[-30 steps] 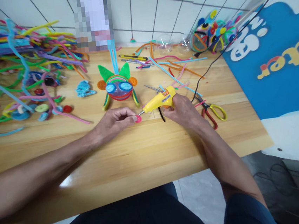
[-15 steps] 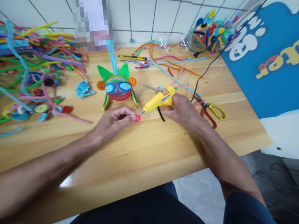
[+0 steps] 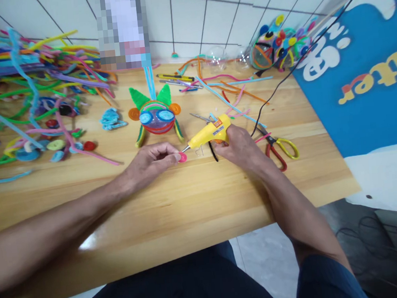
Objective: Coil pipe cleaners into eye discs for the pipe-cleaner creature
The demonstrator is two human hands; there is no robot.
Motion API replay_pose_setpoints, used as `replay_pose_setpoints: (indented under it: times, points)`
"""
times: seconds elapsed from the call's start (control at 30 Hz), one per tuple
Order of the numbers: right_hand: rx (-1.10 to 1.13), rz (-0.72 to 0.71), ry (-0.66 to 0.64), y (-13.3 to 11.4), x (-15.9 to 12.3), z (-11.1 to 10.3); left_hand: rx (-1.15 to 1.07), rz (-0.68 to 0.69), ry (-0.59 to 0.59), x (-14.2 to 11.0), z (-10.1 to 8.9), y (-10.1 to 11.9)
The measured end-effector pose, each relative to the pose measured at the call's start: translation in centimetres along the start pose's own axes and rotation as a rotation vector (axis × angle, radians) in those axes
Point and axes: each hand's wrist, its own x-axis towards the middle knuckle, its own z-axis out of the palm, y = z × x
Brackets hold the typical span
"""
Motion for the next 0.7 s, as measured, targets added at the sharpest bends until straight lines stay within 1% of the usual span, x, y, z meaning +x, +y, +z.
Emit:
replay_pose_setpoints:
  times: [0.27,0.4,0.57,0.7]
  points:
    - [0.025,0.033,-0.044,-0.01,0.04,-0.49,0.022,-0.021,0.002,-0.09,0.01,0.11]
    - [0.025,0.047,-0.035,0.06,0.01,-0.54,0.017,-0.023,0.010,-0.05,0.03,0.14]
    - [-0.012,0.029,-0.024,-0.10,-0.04,-0.38,0.015,-0.004,0.011,-0.02,-0.01,0.15]
    - [-0.015,0.022,-0.017,0.00,-0.02,-0.30,0.014,-0.014,0.009,-0.02,-0.04,0.16]
